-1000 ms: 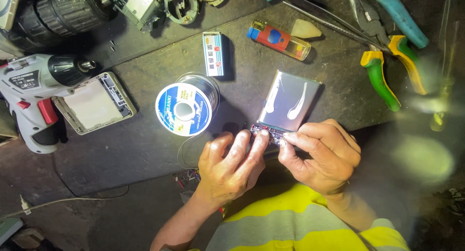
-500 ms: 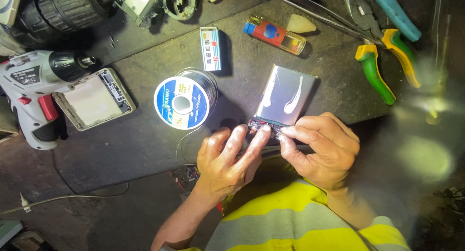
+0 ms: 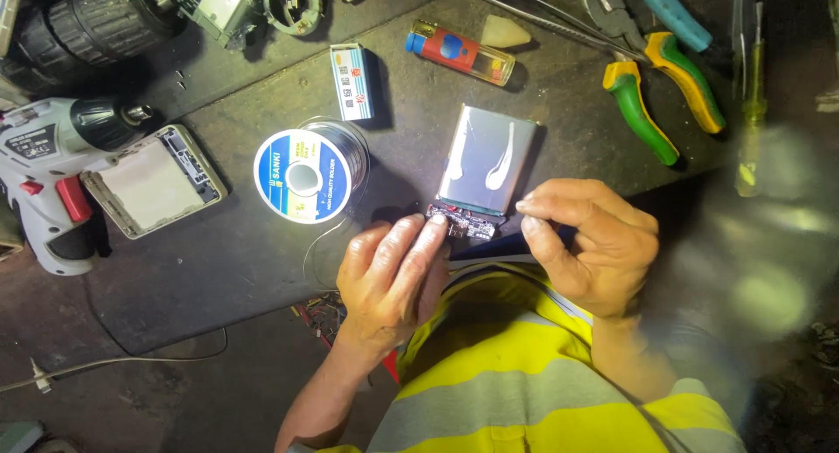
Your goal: Soldering wires and components onto a small circuit board using a soldering iron and tweezers at a repair bench.
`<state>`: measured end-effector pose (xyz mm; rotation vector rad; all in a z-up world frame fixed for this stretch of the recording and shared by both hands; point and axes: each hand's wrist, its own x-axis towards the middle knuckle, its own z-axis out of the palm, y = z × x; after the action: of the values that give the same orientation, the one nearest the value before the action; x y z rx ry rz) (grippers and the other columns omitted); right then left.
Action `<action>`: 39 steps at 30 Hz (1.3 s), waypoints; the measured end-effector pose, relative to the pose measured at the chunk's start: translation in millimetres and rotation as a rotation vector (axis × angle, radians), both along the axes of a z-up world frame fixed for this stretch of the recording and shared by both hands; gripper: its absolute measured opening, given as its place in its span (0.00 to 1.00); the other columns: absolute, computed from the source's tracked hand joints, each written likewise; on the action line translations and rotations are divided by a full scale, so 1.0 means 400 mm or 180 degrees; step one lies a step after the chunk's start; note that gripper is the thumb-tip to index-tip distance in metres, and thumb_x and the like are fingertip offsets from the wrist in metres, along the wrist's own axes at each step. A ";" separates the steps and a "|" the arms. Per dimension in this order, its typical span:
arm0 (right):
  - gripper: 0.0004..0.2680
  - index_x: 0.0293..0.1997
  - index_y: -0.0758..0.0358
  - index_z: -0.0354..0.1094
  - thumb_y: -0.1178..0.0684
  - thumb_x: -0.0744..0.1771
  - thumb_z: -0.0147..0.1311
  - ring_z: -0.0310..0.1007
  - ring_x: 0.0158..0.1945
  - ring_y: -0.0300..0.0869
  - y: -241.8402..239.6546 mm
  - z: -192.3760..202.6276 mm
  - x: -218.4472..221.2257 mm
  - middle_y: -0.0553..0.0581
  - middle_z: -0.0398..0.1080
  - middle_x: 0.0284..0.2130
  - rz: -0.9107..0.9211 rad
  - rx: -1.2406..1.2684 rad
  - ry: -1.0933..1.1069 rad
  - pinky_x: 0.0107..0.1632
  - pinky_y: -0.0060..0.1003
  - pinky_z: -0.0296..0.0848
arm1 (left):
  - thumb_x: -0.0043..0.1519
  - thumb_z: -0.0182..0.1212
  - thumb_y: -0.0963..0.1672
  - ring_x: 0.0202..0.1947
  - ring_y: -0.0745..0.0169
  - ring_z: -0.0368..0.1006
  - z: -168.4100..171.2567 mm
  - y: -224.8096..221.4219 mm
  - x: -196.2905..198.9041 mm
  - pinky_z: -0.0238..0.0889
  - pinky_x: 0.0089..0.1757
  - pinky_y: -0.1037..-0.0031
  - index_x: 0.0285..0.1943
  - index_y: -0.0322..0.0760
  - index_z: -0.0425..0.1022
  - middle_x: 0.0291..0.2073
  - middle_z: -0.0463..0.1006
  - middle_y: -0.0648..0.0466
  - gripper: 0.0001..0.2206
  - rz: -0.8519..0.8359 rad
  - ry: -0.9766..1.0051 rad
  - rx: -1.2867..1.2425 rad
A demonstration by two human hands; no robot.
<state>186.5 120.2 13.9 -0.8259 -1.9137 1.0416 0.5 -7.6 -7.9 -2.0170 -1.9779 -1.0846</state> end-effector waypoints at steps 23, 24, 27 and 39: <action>0.04 0.44 0.80 0.74 0.67 0.68 0.55 0.80 0.29 0.45 0.012 0.003 0.026 0.69 0.74 0.36 0.0215 -0.0881 0.0533 0.33 0.37 0.81 | 0.56 0.73 0.51 0.42 0.46 0.79 0.027 0.039 0.100 0.70 0.47 0.56 0.50 0.27 0.76 0.41 0.80 0.44 0.24 0.0745 -0.0412 0.0242; 0.04 0.44 0.80 0.74 0.67 0.68 0.55 0.80 0.29 0.45 0.014 0.005 0.030 0.69 0.74 0.36 0.0213 -0.0874 0.0540 0.33 0.37 0.81 | 0.56 0.73 0.51 0.42 0.46 0.79 0.026 0.035 0.098 0.70 0.47 0.56 0.50 0.27 0.76 0.41 0.80 0.44 0.24 0.0741 -0.0405 0.0249; 0.04 0.44 0.80 0.73 0.68 0.68 0.54 0.80 0.31 0.44 0.024 0.015 0.041 0.69 0.74 0.36 0.0300 -0.1000 0.0647 0.34 0.37 0.81 | 0.54 0.76 0.49 0.43 0.43 0.78 0.021 0.028 0.094 0.69 0.46 0.55 0.51 0.27 0.76 0.43 0.79 0.42 0.24 0.0720 -0.0535 0.0084; 0.03 0.44 0.74 0.79 0.68 0.68 0.61 0.76 0.31 0.46 0.178 0.135 0.060 0.64 0.77 0.35 0.0024 0.0632 -0.0366 0.37 0.39 0.76 | 0.52 0.78 0.53 0.49 0.36 0.77 0.043 0.028 0.099 0.64 0.53 0.48 0.55 0.23 0.73 0.49 0.78 0.37 0.32 0.0754 -0.0615 0.0046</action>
<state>210.3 191.4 67.8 -0.7794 -2.0794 0.8075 40.3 3.8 9.2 -1.6713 -2.2239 -1.2722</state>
